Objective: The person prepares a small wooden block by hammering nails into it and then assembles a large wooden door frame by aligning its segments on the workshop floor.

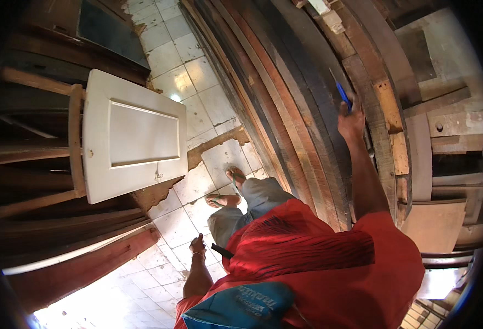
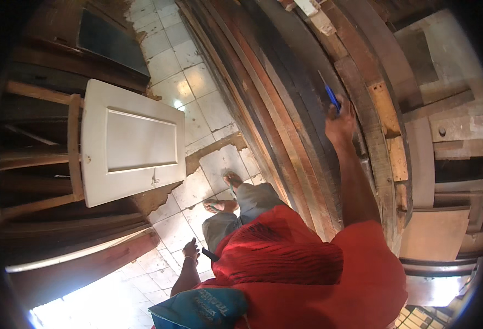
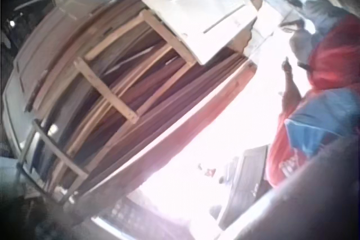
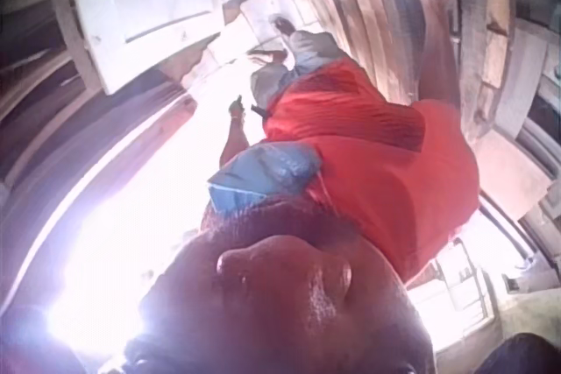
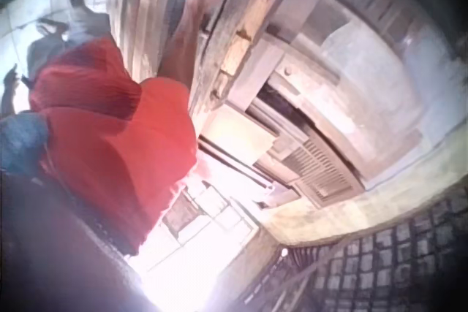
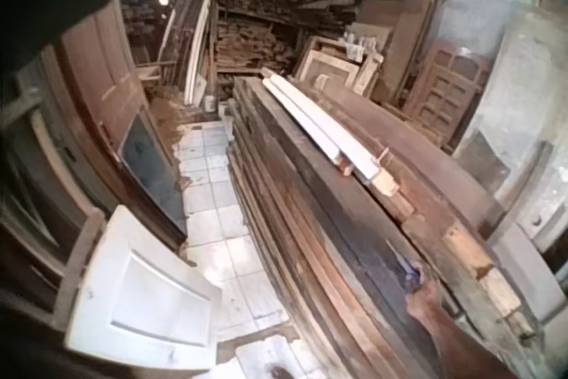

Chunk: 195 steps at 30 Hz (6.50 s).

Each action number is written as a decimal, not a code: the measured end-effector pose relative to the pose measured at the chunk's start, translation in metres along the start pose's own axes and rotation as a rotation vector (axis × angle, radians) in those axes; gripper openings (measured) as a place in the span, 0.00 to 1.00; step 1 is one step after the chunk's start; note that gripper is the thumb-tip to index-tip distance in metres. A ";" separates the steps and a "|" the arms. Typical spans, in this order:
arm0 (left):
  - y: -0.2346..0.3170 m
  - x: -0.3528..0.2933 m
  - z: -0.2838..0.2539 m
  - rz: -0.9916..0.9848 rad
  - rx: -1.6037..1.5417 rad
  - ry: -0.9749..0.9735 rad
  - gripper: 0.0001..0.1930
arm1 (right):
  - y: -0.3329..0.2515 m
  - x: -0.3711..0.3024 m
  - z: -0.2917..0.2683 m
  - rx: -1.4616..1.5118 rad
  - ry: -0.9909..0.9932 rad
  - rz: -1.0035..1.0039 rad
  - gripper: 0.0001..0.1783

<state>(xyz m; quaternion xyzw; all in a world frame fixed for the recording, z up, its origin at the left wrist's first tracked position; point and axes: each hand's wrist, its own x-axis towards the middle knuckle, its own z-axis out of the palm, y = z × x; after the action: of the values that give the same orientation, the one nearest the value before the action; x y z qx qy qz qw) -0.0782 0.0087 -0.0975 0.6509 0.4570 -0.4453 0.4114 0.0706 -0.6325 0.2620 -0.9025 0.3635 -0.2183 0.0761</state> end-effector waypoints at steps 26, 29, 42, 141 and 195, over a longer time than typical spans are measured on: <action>-0.330 -0.108 -0.172 0.164 -0.622 0.580 0.36 | -0.142 -0.263 0.038 -0.391 -0.423 -0.105 0.36; -0.421 -0.130 -0.208 0.087 -0.699 0.685 0.37 | -0.202 -0.365 0.092 -0.309 -0.950 -0.391 0.23; -0.620 -0.126 -0.270 -0.289 -1.051 0.746 0.33 | -0.545 -0.728 0.127 0.061 -1.209 -0.896 0.23; -0.871 0.426 -2.591 -0.342 -1.345 0.527 0.31 | -2.620 -2.422 -0.233 0.668 -3.713 -0.810 0.38; -0.703 0.636 -3.188 -0.506 -1.586 0.862 0.35 | -3.277 -2.786 0.325 -0.355 -1.904 -1.169 0.13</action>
<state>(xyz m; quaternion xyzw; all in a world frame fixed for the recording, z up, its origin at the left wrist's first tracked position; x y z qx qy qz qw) 0.0134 3.3303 0.0494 0.1703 0.8682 0.1999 0.4210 0.4737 3.6537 -0.0023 -0.7313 -0.2942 0.6103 0.0789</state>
